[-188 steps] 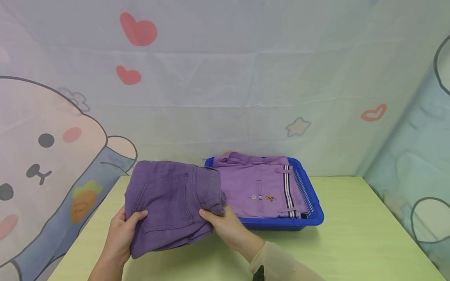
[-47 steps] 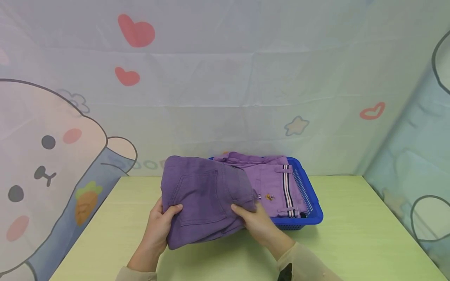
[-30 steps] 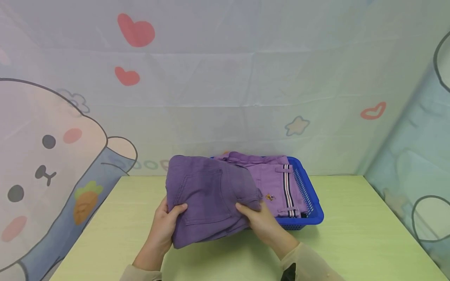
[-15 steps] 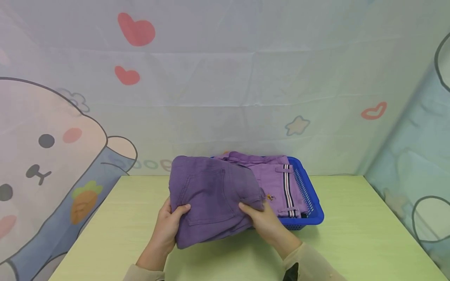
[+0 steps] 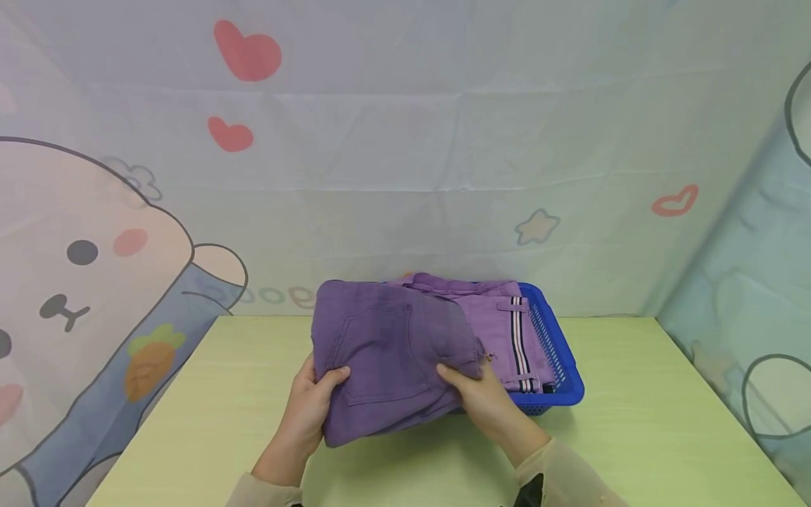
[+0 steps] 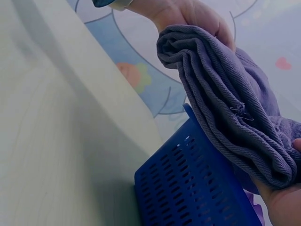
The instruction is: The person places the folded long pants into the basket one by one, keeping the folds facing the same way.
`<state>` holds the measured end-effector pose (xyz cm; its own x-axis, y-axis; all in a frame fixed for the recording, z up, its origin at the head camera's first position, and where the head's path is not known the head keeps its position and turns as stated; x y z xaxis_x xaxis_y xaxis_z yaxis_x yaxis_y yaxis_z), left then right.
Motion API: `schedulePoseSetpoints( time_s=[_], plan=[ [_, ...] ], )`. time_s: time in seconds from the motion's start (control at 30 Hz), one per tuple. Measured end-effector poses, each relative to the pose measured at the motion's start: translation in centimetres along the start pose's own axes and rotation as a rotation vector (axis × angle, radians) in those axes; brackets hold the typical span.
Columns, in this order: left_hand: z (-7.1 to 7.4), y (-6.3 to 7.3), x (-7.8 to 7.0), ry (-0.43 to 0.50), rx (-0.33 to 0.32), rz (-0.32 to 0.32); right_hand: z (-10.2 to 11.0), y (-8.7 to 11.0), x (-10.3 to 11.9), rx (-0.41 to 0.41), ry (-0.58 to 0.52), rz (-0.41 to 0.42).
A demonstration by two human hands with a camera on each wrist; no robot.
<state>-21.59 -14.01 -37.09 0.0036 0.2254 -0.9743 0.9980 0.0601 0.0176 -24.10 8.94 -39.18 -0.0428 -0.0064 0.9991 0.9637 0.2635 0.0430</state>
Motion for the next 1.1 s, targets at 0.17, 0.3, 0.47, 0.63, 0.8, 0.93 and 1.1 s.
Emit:
schedulePoseSetpoints(
  time_s=[0.17,0.3,0.47,0.63,0.8,0.93,1.1],
  plan=[
    [-0.2,-0.1,0.0,-0.008,0.002,0.001,0.2,-0.1,0.1,-0.007,-0.019,0.014],
    [-0.4,-0.2,0.0,-0.012,0.008,0.006,0.4,0.0,0.0,-0.016,-0.024,0.014],
    [-0.7,-0.3,0.0,-0.007,0.024,0.012,0.7,0.0,-0.1,-0.018,-0.035,0.007],
    [-1.0,-0.4,0.0,-0.001,0.038,0.017,1.0,0.0,-0.1,-0.028,-0.033,-0.003],
    [-1.3,-0.5,0.1,0.004,0.042,0.019,1.3,0.2,-0.1,-0.034,-0.033,-0.008],
    [-1.4,-0.7,0.1,0.010,0.041,0.021,1.4,0.3,0.0,-0.042,-0.040,-0.007],
    [-1.7,-0.7,0.1,0.009,0.042,0.022,1.6,0.4,-0.1,-0.040,-0.058,-0.011]
  ],
)
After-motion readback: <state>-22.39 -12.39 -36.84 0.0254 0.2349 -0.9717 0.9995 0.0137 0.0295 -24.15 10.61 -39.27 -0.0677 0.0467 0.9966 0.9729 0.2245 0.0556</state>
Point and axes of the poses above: each hand's wrist, its own y-axis away from the middle knuckle, its own z-axis out of the back of the hand, x = y × z, the point moved 6 cm from there along -y, towards the middle knuckle, and after that the axes turned 9 degrees about y, right-handed, at the moved point
